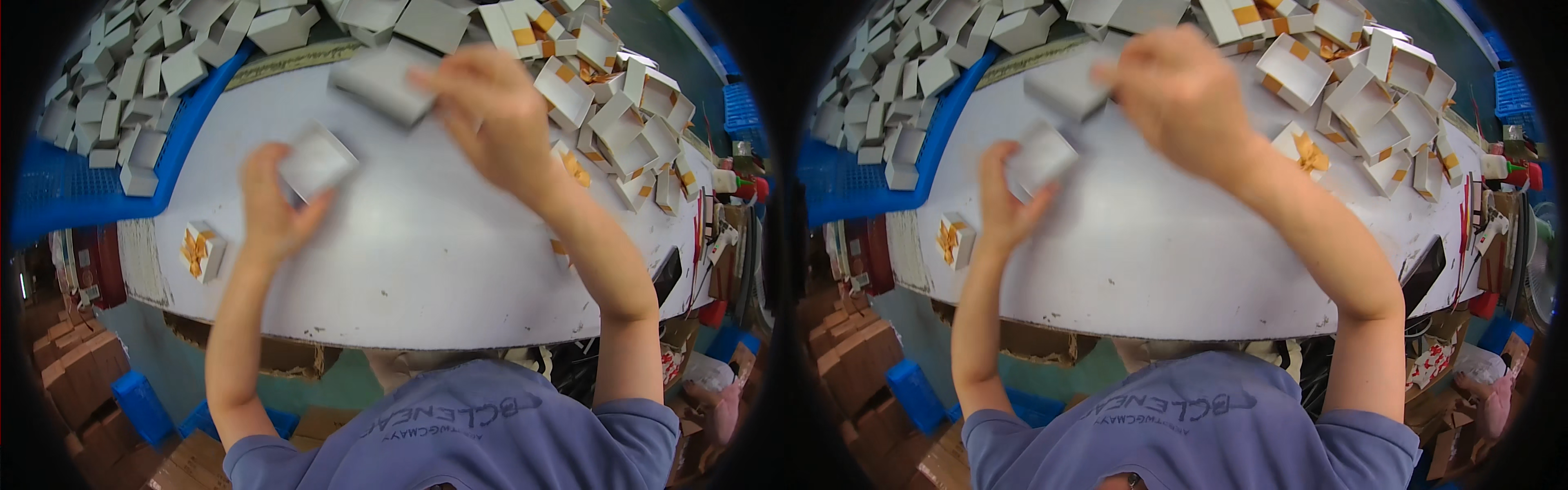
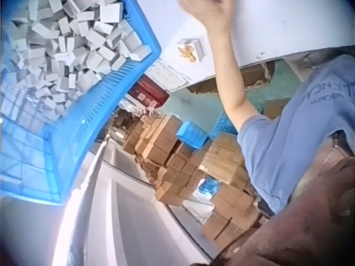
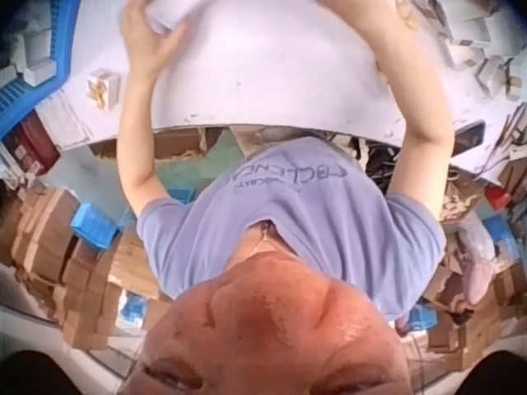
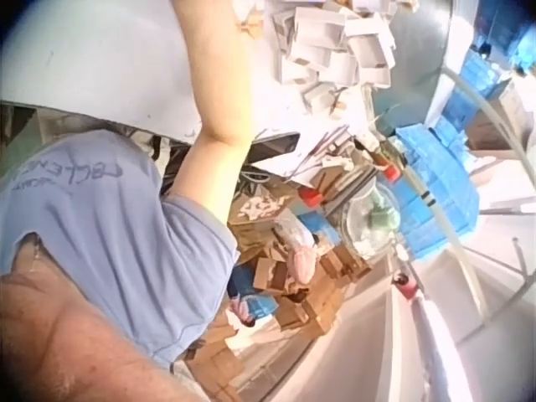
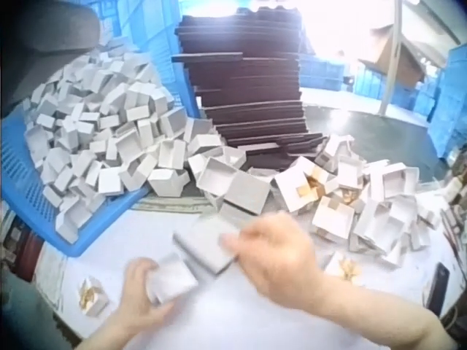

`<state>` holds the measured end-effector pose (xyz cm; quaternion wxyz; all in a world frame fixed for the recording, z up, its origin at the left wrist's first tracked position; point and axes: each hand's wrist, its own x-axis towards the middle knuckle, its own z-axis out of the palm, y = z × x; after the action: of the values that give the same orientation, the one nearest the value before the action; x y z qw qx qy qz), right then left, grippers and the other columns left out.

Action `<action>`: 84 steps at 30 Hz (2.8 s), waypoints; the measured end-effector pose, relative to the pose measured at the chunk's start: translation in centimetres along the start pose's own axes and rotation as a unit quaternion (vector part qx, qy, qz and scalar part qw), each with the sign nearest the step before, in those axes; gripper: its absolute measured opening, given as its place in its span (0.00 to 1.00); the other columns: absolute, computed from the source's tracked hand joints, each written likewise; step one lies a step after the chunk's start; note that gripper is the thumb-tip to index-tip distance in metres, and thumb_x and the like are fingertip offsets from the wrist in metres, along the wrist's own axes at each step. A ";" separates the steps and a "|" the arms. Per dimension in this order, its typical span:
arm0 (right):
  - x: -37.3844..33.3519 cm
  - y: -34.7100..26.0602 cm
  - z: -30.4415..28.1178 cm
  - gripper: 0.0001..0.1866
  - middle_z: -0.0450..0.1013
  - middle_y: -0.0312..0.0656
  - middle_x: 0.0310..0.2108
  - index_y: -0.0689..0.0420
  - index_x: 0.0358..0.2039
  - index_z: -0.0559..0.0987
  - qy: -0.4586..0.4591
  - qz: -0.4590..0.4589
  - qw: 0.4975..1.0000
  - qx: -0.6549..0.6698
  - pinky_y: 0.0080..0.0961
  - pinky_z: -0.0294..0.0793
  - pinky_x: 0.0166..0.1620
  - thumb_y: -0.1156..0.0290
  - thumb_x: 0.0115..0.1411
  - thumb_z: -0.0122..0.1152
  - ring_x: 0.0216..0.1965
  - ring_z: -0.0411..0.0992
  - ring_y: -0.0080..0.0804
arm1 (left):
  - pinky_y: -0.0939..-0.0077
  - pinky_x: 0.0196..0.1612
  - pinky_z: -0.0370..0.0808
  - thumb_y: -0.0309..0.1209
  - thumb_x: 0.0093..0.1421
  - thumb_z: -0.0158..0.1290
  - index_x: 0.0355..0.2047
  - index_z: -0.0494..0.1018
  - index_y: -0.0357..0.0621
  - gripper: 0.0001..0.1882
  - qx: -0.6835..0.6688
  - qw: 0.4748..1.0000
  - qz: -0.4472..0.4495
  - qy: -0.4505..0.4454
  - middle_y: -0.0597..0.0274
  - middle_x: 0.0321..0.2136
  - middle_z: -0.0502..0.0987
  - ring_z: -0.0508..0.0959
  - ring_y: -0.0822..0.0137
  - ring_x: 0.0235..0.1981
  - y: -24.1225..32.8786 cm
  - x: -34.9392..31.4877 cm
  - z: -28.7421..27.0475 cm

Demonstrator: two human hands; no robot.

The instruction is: Assembling small white gift boxes with gold ribbons and placing black inserts inside them.

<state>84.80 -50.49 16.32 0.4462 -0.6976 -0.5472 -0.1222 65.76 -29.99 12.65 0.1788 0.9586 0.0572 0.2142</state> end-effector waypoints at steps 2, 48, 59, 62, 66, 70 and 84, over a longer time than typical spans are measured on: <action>-2.7 -3.5 0.8 0.15 0.68 0.37 0.30 0.55 0.36 0.79 -0.090 -0.151 0.979 -0.099 0.25 0.69 0.34 0.75 0.44 0.57 0.32 0.69 0.33 | 0.63 0.51 0.62 0.36 0.39 0.65 0.53 0.55 0.34 0.44 -0.107 0.993 -0.036 -0.018 0.47 0.46 0.64 0.65 0.49 0.47 2.9 -4.3 2.1; -11.1 -5.7 0.5 0.33 0.64 0.53 0.50 0.52 0.46 0.72 -0.126 -0.078 0.982 -0.121 0.33 0.71 0.49 0.61 0.35 0.68 0.48 0.65 0.46 | 0.61 0.52 0.62 0.34 0.34 0.67 0.58 0.55 0.36 0.50 -0.113 0.975 0.150 -0.120 0.48 0.57 0.59 0.65 0.53 0.52 7.9 -2.1 3.7; -6.2 -8.1 -1.7 0.50 0.57 0.56 0.55 0.58 0.57 0.61 -0.268 0.033 0.957 -0.107 0.39 0.59 0.53 0.54 0.34 0.72 0.50 0.60 0.50 | 0.60 0.50 0.65 0.28 0.36 0.68 0.59 0.49 0.35 0.52 -0.272 0.960 0.037 -0.059 0.44 0.54 0.56 0.64 0.50 0.50 8.6 -5.2 5.2; -7.7 -6.5 -0.5 0.48 0.60 0.52 0.53 0.57 0.57 0.62 -0.281 0.034 0.959 -0.008 0.40 0.59 0.53 0.57 0.36 0.73 0.51 0.61 0.47 | 0.62 0.50 0.67 0.28 0.39 0.67 0.61 0.38 0.40 0.58 -0.301 0.951 0.036 -0.062 0.43 0.55 0.55 0.66 0.50 0.50 8.2 -5.0 5.5; -7.2 -6.6 -1.7 0.44 0.61 0.50 0.53 0.57 0.55 0.65 -0.073 0.008 0.997 0.013 0.37 0.64 0.50 0.61 0.36 0.73 0.51 0.62 0.45 | 0.63 0.49 0.70 0.29 0.41 0.67 0.63 0.25 0.49 0.64 -0.324 0.942 0.013 -0.082 0.41 0.57 0.54 0.70 0.50 0.49 7.7 -5.3 5.7; -7.9 -5.0 -0.9 0.39 0.61 0.49 0.53 0.52 0.52 0.70 -0.223 0.075 0.970 0.061 0.38 0.67 0.48 0.61 0.36 0.73 0.48 0.64 0.48 | 0.60 0.47 0.71 0.29 0.36 0.69 0.62 0.32 0.39 0.64 -0.397 0.917 0.015 -0.037 0.41 0.54 0.58 0.69 0.48 0.47 8.0 -4.4 5.7; -7.4 -6.0 -1.5 0.31 0.62 0.50 0.52 0.51 0.48 0.70 -0.314 -0.029 0.949 -0.030 0.42 0.63 0.52 0.59 0.42 0.68 0.52 0.61 0.47 | 0.56 0.55 0.55 0.37 0.36 0.67 0.57 0.55 0.37 0.48 -0.076 0.970 0.095 -0.212 0.50 0.55 0.61 0.61 0.53 0.56 8.4 -3.0 1.0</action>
<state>77.32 -56.49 15.19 0.2275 -0.6972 -0.6758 0.0736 63.79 -38.66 13.68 0.2383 0.9667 -0.0896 0.0254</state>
